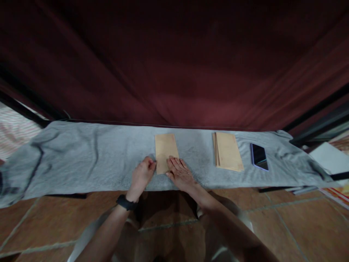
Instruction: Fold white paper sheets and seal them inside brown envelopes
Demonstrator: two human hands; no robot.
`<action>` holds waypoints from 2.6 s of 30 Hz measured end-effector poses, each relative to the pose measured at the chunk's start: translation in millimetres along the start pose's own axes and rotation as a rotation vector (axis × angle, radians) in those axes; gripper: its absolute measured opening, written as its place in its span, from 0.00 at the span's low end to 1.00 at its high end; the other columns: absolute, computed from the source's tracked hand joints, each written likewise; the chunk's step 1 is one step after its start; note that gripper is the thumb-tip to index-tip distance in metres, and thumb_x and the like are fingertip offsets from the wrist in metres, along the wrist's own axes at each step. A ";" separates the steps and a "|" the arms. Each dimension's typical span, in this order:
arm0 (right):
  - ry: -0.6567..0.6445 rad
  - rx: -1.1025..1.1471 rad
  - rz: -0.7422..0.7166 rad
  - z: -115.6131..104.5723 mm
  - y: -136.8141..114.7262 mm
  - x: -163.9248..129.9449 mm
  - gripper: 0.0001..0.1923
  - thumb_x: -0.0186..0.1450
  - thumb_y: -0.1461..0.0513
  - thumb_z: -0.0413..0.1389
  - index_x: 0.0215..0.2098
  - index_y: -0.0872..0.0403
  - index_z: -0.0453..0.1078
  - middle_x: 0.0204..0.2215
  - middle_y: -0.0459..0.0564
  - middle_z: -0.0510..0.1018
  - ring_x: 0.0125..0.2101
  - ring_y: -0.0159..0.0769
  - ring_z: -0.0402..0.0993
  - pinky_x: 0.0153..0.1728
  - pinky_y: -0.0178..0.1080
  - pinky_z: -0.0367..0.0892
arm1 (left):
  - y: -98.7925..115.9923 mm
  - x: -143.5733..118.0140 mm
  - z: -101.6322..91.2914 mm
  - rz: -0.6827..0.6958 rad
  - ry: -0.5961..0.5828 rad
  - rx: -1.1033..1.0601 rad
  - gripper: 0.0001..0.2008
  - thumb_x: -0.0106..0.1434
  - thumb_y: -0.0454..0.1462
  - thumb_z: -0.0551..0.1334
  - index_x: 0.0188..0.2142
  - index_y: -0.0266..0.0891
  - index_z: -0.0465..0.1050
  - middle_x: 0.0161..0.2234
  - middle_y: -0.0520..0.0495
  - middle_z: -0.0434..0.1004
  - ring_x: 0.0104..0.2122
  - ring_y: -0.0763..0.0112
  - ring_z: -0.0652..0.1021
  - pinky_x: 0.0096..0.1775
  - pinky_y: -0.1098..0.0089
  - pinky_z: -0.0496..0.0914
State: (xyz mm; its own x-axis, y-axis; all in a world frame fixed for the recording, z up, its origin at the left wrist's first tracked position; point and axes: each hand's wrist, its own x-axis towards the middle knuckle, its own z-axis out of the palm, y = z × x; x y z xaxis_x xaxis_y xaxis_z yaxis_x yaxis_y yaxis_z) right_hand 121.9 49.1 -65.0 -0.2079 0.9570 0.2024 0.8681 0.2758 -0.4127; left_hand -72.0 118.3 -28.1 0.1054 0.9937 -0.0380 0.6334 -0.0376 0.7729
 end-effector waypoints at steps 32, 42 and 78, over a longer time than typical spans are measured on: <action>0.102 0.122 0.152 -6.6 -0.2 16.7 0.23 0.67 0.72 0.44 0.57 0.55 0.67 0.54 0.56 0.76 0.56 0.40 0.70 0.61 0.44 0.64 | 9.6 123.8 68.3 0.717 -0.327 0.496 0.30 0.72 0.47 0.45 0.70 0.40 0.56 0.71 0.44 0.56 0.70 0.64 0.57 0.69 0.59 0.45; 0.280 0.329 0.286 -5.2 7.4 19.7 0.27 0.61 0.74 0.42 0.56 0.54 0.65 0.49 0.58 0.73 0.50 0.42 0.73 0.53 0.44 0.71 | 2.1 59.8 59.6 0.726 -0.414 0.415 0.29 0.72 0.46 0.48 0.69 0.39 0.57 0.71 0.40 0.55 0.71 0.63 0.55 0.69 0.56 0.47; -0.080 -0.208 -0.036 9.7 51.6 130.8 0.32 0.77 0.51 0.40 0.73 0.58 0.49 0.72 0.56 0.52 0.72 0.40 0.47 0.71 0.46 0.46 | -1.5 -39.7 48.8 0.867 -0.290 0.518 0.31 0.74 0.53 0.46 0.70 0.42 0.56 0.71 0.44 0.55 0.70 0.61 0.57 0.69 0.54 0.49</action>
State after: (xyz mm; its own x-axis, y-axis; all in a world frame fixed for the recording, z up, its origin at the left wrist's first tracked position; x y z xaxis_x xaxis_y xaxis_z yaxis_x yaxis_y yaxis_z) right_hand 135.1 189.4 -68.4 -0.2686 0.9532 0.1388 0.9320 0.2936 -0.2127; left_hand -39.8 73.8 -58.7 0.8159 0.5439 0.1960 0.4963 -0.8328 0.2452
